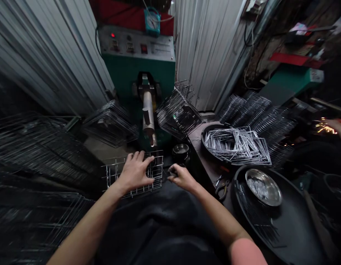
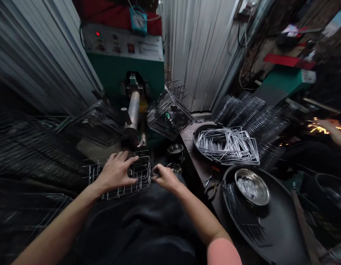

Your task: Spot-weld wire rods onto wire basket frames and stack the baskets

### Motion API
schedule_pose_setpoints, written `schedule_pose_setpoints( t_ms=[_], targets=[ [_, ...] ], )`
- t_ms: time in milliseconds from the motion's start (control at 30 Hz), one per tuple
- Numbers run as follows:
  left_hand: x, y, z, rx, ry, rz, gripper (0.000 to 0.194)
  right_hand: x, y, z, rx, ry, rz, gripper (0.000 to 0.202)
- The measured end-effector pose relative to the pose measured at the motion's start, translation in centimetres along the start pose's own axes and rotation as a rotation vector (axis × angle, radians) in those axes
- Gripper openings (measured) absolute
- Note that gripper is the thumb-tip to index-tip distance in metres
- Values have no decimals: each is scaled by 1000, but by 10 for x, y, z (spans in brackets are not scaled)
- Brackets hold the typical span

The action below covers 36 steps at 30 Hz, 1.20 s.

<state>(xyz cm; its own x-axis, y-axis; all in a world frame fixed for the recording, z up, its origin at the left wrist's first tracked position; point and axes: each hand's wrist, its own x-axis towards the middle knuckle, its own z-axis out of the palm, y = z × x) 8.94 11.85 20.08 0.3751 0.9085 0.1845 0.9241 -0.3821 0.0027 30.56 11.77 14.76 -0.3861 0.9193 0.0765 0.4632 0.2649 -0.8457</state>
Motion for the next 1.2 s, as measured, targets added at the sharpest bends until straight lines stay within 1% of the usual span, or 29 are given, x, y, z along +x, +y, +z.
schedule_pose_setpoints(
  t_ms=[67,167,233,333,400,433,500,600,767,967,1100,1200],
  targets=[
    [0,2,1,-2,1,-2,74,20,-12,12,49,36,13,11],
    [-1,-2,4,-2,18,-15,73,33,-12,33,244,100,22,9],
    [-2,-6,6,-6,31,-24,73,32,-7,39,362,69,-5,12],
    [-2,-12,6,-21,23,-37,73,27,-1,36,423,-62,-91,19],
    [-1,-16,6,-37,7,-44,74,27,2,31,387,-128,-173,21],
    [0,-17,6,-47,2,-45,75,28,3,28,350,-138,-220,24],
    [1,-20,7,-64,0,-50,76,32,4,27,260,-130,-311,30],
    [2,-24,10,-66,-3,-56,75,39,4,29,136,-111,-403,27],
    [2,-30,14,-61,-9,-41,74,41,3,33,34,-91,-440,25],
    [2,-36,17,-73,-12,-18,75,40,4,37,-8,3,-499,23],
    [3,-40,19,-99,4,-10,75,43,4,41,-17,39,-510,20],
    [3,-42,19,-99,21,-24,74,46,3,41,-27,32,-503,19]
  ],
)
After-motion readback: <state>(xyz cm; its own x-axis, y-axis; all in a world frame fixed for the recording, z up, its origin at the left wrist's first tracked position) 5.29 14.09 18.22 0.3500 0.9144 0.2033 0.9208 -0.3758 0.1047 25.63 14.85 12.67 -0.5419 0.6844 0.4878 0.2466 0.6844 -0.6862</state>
